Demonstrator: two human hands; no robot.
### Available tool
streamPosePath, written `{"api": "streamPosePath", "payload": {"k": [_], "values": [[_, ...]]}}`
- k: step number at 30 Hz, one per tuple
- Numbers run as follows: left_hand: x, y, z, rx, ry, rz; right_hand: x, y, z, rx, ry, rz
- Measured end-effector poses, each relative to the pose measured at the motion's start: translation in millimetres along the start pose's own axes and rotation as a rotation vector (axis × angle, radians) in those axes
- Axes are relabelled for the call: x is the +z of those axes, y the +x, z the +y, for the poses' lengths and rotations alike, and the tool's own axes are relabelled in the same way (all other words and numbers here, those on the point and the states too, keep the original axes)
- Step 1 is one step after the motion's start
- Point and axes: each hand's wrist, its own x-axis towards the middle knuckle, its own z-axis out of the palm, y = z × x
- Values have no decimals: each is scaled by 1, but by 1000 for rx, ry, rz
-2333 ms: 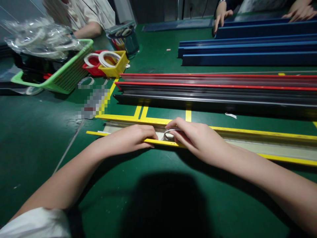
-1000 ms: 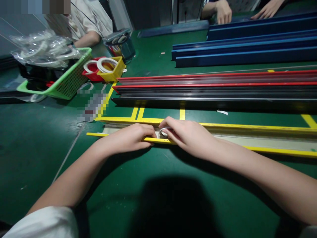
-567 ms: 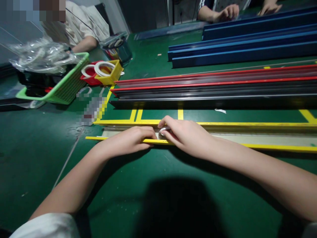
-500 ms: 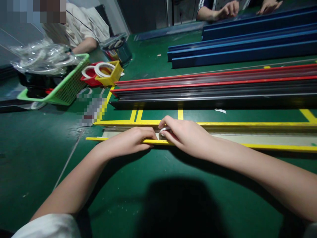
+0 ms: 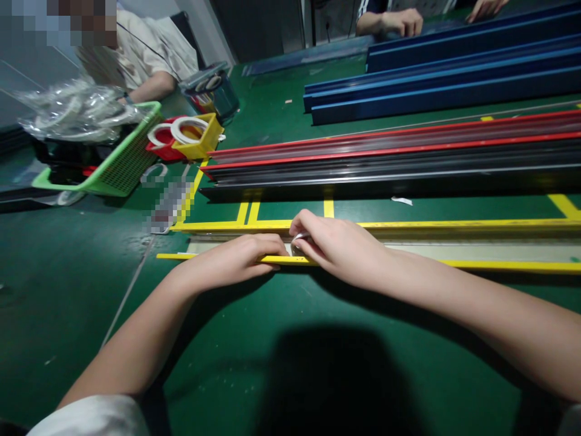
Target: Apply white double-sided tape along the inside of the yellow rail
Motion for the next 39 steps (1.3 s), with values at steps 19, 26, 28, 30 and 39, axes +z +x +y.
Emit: {"api": "streamPosePath", "payload": {"k": [19, 26, 28, 30, 39], "values": [[-1, 2, 4, 23, 7, -26, 1, -1, 1, -12, -3, 20], [-1, 1, 2, 19, 37, -23, 1, -1, 1, -12, 20, 14], [0, 1, 0, 23, 38, -24, 1, -1, 1, -10, 19, 13], [1, 0, -3, 25, 46, -28, 1, -1, 1, -15, 16, 24], [3, 0, -6, 8, 71, -21, 2, -1, 2, -34, 9, 48]]}}
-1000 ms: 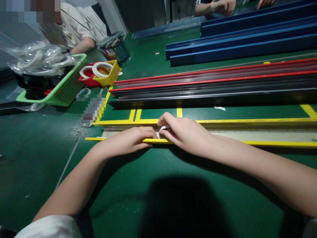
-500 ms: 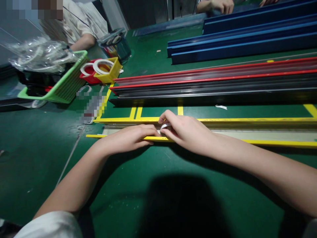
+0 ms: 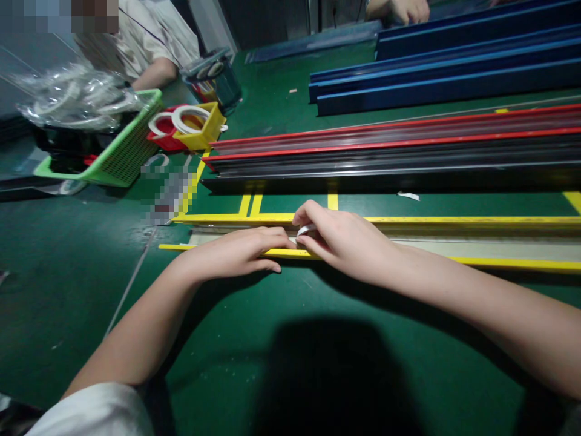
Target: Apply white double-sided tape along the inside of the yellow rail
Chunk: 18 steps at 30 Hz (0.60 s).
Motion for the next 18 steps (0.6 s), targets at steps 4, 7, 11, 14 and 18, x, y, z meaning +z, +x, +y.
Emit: {"api": "streamPosePath", "payload": {"k": [4, 7, 11, 14, 18], "values": [[-1, 0, 0, 4, -17, -1, 0, 1, 0, 5, -2, -6], [-2, 0, 0, 3, -16, -20, 0, 1, 0, 8, 5, -14], [-2, 0, 0, -7, 0, -31, 0, 1, 0, 4, 3, -12], [-2, 1, 0, -19, 12, -47, 0, 1, 0, 2, -4, -8], [-3, 1, -1, -16, 17, -63, 1, 1, 1, 2, 6, -9]]}}
